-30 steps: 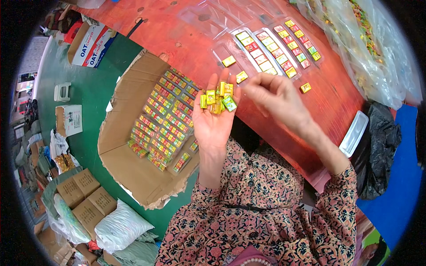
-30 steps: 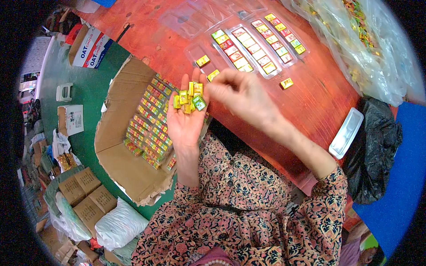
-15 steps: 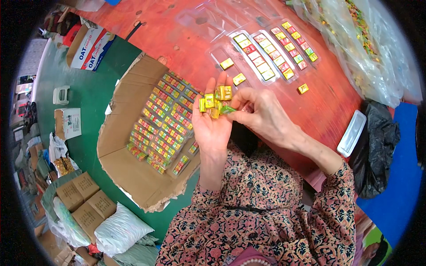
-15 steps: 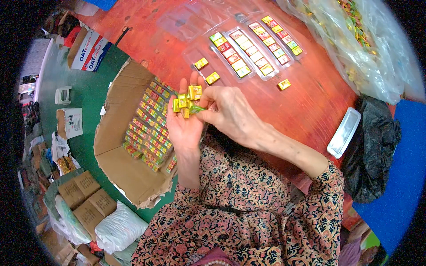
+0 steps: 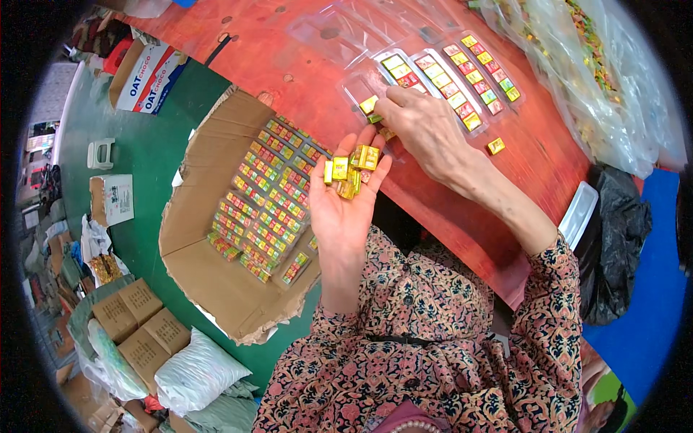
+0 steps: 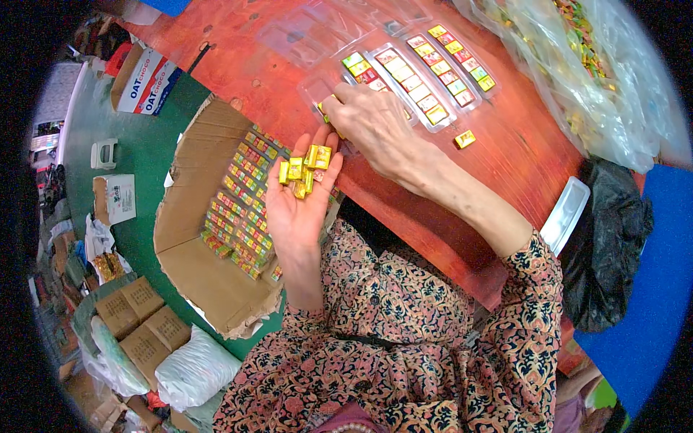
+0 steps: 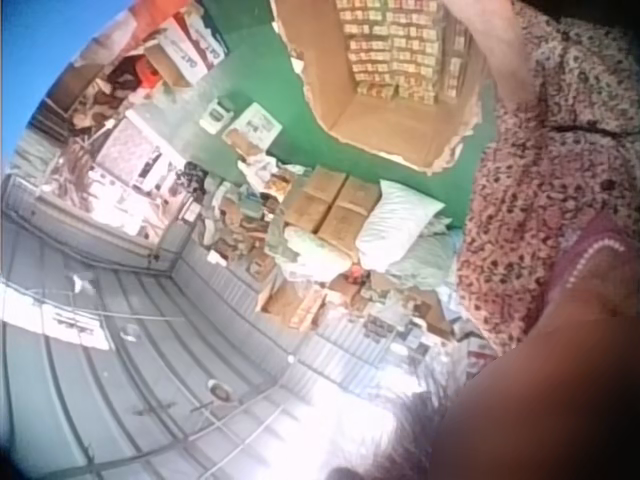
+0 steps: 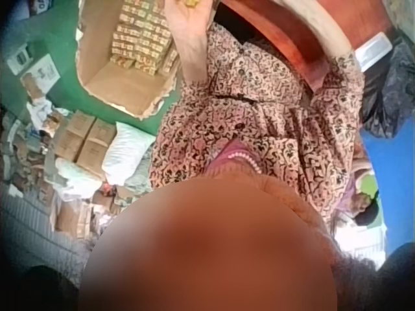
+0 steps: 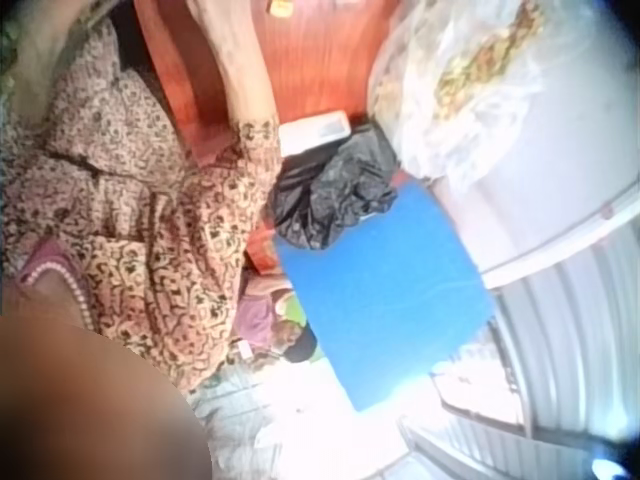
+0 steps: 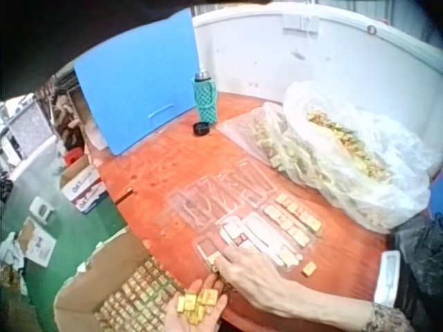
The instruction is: Arranging and sorting small packaged cube-shaped items into rows on a workspace.
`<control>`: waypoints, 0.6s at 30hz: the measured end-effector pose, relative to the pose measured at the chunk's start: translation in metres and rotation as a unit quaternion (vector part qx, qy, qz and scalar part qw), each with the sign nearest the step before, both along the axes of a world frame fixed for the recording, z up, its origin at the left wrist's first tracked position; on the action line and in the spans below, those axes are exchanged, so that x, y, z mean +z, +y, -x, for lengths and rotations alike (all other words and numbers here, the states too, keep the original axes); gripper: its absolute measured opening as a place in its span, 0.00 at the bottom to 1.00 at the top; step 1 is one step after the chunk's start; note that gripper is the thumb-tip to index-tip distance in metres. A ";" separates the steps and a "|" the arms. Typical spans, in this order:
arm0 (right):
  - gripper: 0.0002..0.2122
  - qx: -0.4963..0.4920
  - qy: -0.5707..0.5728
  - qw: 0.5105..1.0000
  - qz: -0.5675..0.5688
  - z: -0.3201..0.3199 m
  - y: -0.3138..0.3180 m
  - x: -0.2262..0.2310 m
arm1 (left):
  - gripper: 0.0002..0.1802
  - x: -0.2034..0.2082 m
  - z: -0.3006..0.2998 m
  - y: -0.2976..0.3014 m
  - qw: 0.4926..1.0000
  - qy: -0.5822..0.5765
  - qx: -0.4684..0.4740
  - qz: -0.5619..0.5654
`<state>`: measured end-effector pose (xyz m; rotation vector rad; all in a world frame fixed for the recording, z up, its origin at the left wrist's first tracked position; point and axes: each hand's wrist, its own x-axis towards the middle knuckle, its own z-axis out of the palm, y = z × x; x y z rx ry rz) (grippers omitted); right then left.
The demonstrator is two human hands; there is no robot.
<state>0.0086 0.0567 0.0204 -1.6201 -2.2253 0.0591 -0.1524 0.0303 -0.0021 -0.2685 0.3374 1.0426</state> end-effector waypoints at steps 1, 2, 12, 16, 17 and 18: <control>0.04 0.000 0.000 1.000 0.001 0.000 0.000 -0.001 | 0.26 0.000 0.000 0.000 1.000 0.000 0.000 0.001; 0.05 0.004 0.035 0.999 0.036 -0.001 0.000 -0.001 | 0.26 -0.001 -0.001 0.001 1.000 0.002 -0.005 -0.005; 0.03 0.015 0.022 0.999 -0.034 -0.001 -0.005 -0.004 | 0.26 0.000 0.001 0.000 0.999 0.020 -0.026 -0.008; 0.02 0.018 0.044 0.999 0.009 0.001 -0.004 -0.003 | 0.26 -0.003 0.001 0.002 1.000 0.015 -0.024 -0.004; 0.02 0.016 0.058 0.998 0.029 0.001 -0.004 -0.001 | 0.26 0.001 0.002 0.002 1.000 0.013 -0.023 -0.003; 0.02 0.014 0.073 0.996 0.049 0.001 -0.003 0.000 | 0.26 0.003 0.002 0.002 1.000 0.011 -0.022 -0.002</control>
